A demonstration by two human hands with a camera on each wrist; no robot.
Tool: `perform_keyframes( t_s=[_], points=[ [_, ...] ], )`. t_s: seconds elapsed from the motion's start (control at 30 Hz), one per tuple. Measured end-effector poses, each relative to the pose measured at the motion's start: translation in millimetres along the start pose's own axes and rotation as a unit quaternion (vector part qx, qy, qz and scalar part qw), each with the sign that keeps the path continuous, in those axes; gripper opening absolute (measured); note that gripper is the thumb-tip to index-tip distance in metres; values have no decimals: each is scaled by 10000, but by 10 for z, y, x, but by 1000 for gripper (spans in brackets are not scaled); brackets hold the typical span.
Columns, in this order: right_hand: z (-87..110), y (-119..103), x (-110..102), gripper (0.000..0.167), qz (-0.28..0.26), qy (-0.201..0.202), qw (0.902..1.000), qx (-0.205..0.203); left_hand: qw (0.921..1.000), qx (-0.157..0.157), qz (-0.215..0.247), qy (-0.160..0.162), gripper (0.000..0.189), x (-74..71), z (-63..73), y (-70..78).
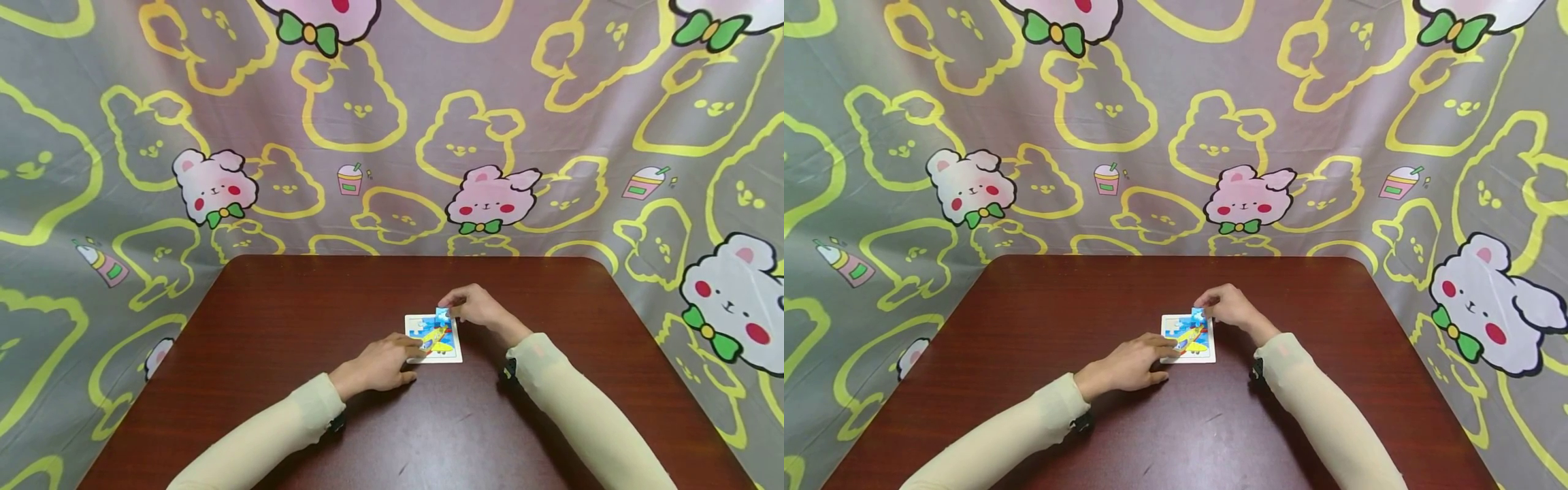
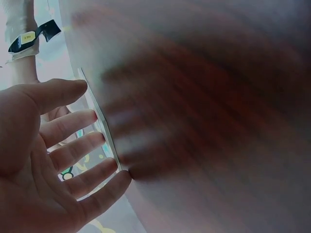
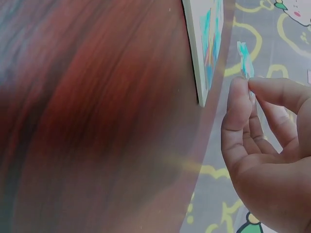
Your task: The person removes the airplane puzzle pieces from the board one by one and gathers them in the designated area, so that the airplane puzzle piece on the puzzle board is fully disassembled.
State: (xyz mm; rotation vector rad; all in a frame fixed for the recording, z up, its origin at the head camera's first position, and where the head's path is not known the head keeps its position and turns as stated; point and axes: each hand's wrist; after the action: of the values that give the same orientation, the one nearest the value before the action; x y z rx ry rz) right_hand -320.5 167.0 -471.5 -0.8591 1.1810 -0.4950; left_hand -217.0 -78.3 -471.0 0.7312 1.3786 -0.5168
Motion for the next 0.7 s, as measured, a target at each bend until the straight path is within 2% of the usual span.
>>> perform_keyframes(
  t_s=[0.37, 0.7],
  points=[
    [69, 148, -169, 17, -161, 44, 9996, 214, 10000, -17, 69, 27, 45, 5, 1, -1],
    [82, 328, -286, 19, -87, 117, 9994, 318, 10000, -13, -40, 22, 47, 6, 1, 7]
  ],
)
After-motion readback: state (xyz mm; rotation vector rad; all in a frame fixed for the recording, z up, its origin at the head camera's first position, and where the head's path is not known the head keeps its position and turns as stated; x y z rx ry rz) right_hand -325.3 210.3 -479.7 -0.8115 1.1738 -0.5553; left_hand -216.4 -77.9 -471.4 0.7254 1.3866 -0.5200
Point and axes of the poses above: each hand's wrist, its own z-axis away from the middle knuckle, its own x-axis out of the palm, y = z × x, and after that the axes turned 4 degrees about x, right-handed
